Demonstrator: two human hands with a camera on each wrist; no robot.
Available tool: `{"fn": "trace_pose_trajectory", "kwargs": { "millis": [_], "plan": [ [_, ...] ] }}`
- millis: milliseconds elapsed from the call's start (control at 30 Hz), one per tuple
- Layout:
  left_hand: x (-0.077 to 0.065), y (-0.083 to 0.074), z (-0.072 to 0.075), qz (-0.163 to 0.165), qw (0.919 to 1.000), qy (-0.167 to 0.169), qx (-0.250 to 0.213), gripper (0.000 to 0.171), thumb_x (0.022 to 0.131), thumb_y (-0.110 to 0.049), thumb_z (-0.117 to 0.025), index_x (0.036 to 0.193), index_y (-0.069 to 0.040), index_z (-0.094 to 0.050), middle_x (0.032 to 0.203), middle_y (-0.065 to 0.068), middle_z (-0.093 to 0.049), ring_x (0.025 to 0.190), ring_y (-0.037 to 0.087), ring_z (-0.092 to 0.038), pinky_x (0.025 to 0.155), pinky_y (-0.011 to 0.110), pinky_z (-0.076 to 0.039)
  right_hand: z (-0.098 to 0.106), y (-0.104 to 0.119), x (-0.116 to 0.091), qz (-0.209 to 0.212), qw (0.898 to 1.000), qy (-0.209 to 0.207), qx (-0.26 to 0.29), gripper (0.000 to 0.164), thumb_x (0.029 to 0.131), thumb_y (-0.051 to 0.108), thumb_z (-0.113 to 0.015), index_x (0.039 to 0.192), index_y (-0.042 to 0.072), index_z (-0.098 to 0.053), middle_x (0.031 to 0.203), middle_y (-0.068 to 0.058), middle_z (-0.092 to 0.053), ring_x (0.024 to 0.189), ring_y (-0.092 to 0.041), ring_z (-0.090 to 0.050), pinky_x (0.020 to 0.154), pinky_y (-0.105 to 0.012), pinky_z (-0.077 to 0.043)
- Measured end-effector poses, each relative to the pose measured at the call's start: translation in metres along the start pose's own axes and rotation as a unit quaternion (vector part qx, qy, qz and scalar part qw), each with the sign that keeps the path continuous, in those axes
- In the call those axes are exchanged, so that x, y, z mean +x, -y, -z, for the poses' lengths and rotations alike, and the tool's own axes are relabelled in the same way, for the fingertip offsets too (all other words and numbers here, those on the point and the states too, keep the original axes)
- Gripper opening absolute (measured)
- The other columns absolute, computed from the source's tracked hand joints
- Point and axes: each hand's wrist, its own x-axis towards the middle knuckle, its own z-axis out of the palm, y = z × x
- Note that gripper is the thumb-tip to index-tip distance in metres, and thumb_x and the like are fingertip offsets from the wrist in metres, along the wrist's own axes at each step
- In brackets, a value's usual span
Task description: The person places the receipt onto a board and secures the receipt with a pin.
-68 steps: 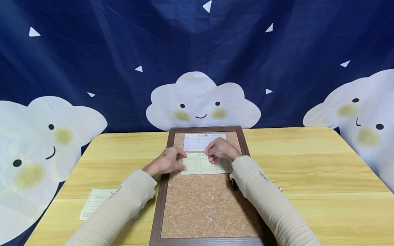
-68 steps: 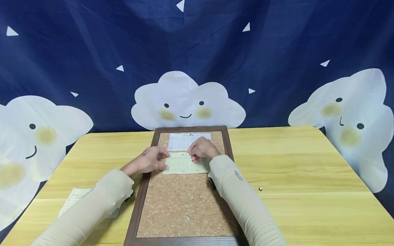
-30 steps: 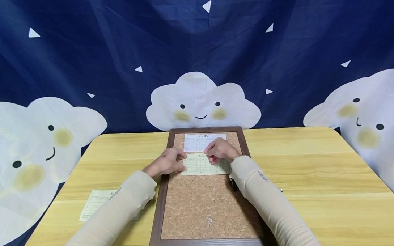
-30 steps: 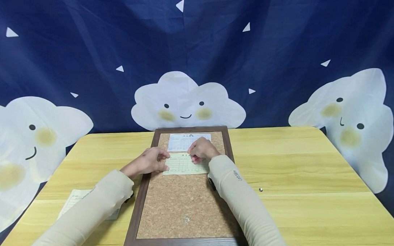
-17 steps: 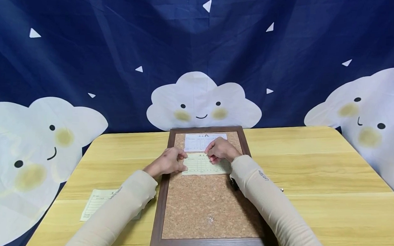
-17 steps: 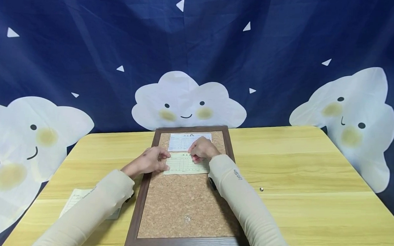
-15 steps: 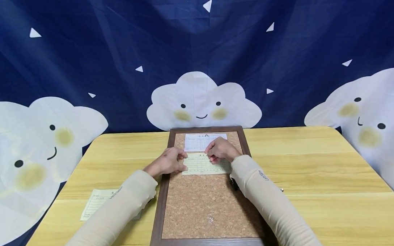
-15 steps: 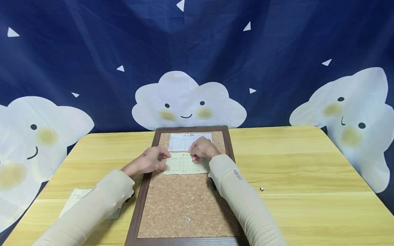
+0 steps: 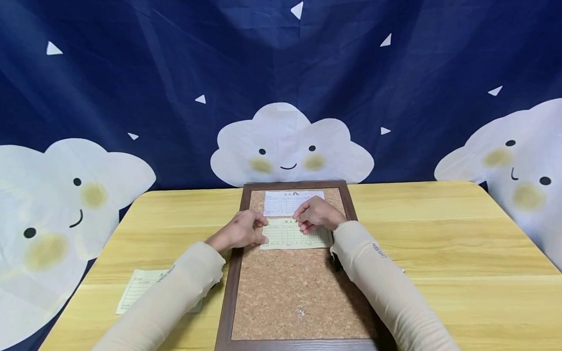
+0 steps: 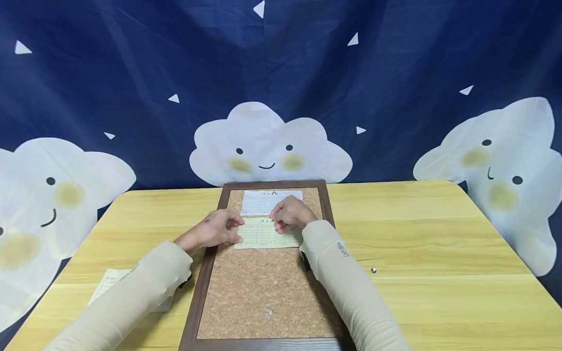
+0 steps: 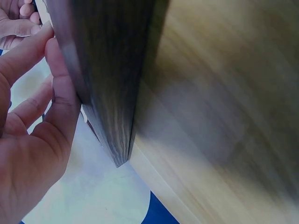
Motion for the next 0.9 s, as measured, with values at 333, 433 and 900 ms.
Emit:
{"fn": "trace_pose_trajectory", "kwargs": {
  "millis": [333, 433, 900],
  "plan": [
    [-0.001, 0.001, -0.001, 0.002, 0.9999, -0.006, -0.008, 0.040, 0.079, 0.000, -0.083, 0.115, 0.001, -0.067, 0.102, 0.009, -0.058, 0.061, 0.013, -0.059, 0.056, 0.025, -0.052, 0.005, -0.001, -0.004, 0.000, 1.000, 0.013, -0.002, 0.014, 0.099, -0.006, -0.055, 0.106, -0.009, -0.066, 0.073, -0.010, -0.062, 0.061, -0.014, -0.061, 0.064, -0.029, -0.058],
    [-0.002, 0.000, 0.000, 0.000, 1.0000, -0.008, -0.003, 0.040, 0.079, -0.001, -0.084, 0.115, 0.001, -0.068, 0.104, 0.009, -0.059, 0.061, 0.012, -0.059, 0.060, 0.026, -0.053, 0.007, -0.003, -0.004, 0.000, 1.000, 0.014, 0.003, 0.014, 0.099, -0.005, -0.055, 0.107, -0.009, -0.065, 0.072, -0.009, -0.062, 0.060, -0.013, -0.060, 0.063, -0.029, -0.058],
    [-0.009, 0.007, 0.005, -0.033, 0.9989, -0.034, -0.008, 0.039, 0.079, -0.004, -0.084, 0.115, 0.000, -0.070, 0.107, 0.010, -0.065, 0.072, 0.012, -0.067, 0.081, 0.033, -0.054, 0.010, -0.002, -0.017, 0.024, 0.999, 0.030, 0.017, 0.018, 0.099, -0.003, -0.056, 0.112, -0.014, -0.062, 0.069, -0.009, -0.061, 0.056, -0.012, -0.059, 0.063, -0.029, -0.058]
  ]
}}
